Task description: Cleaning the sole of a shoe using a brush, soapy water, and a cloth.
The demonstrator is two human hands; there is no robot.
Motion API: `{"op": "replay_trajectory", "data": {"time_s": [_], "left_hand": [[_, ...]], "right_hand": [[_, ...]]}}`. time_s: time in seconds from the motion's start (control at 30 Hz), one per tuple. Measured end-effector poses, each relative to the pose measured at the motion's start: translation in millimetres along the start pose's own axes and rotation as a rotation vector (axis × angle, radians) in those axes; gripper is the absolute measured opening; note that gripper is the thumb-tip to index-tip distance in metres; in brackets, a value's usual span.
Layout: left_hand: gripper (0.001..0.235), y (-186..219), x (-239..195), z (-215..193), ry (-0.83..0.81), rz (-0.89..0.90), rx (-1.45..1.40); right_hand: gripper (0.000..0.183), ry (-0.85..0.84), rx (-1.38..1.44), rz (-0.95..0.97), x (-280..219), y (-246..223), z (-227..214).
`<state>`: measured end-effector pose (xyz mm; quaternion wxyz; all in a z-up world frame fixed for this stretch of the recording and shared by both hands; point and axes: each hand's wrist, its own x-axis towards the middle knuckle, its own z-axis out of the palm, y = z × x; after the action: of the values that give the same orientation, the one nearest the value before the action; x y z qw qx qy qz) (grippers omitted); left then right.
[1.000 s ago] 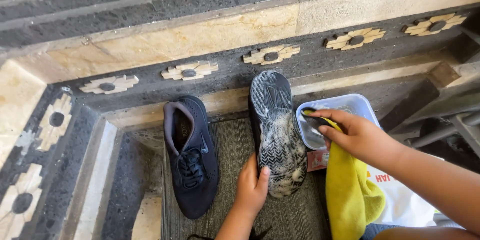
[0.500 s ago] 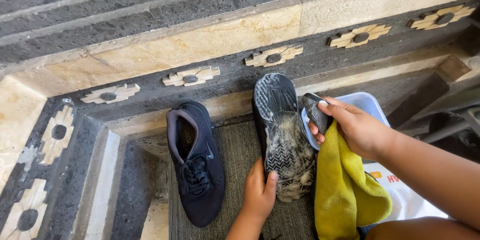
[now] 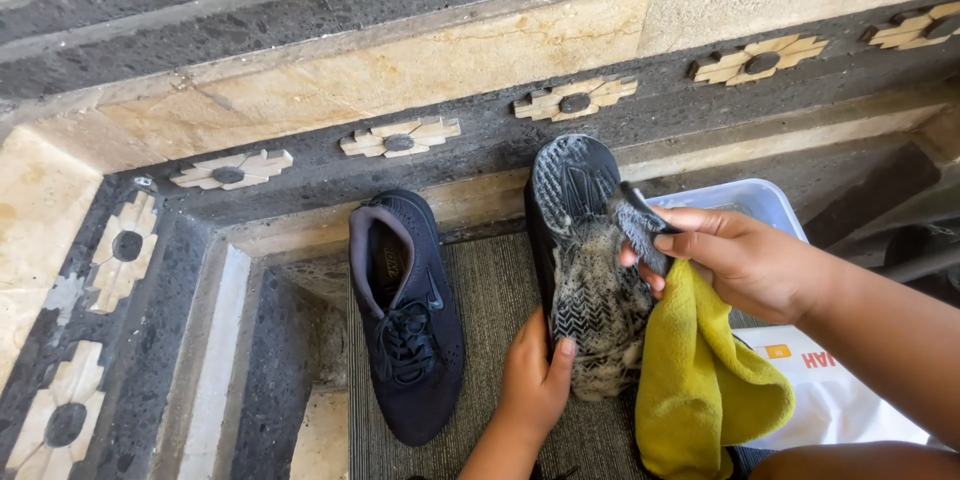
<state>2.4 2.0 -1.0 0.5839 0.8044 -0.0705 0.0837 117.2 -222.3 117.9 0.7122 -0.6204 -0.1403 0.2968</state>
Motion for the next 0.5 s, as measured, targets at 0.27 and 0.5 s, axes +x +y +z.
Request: {"op": "replay_trajectory", "data": {"time_s": [0.27,0.5], "left_hand": [[0.083,3.7,-1.4,-2.3,0.005,0.029,0.006],[0.082,9.8,-0.9,-4.1,-0.009,0.023,-0.015]], "right_hand": [[0.058,0.209,-0.935,0.130,37.3,-31.6,7.3],[0.081,0.266,-1.481,0.303,60.7,-64.1,35.9]]}}
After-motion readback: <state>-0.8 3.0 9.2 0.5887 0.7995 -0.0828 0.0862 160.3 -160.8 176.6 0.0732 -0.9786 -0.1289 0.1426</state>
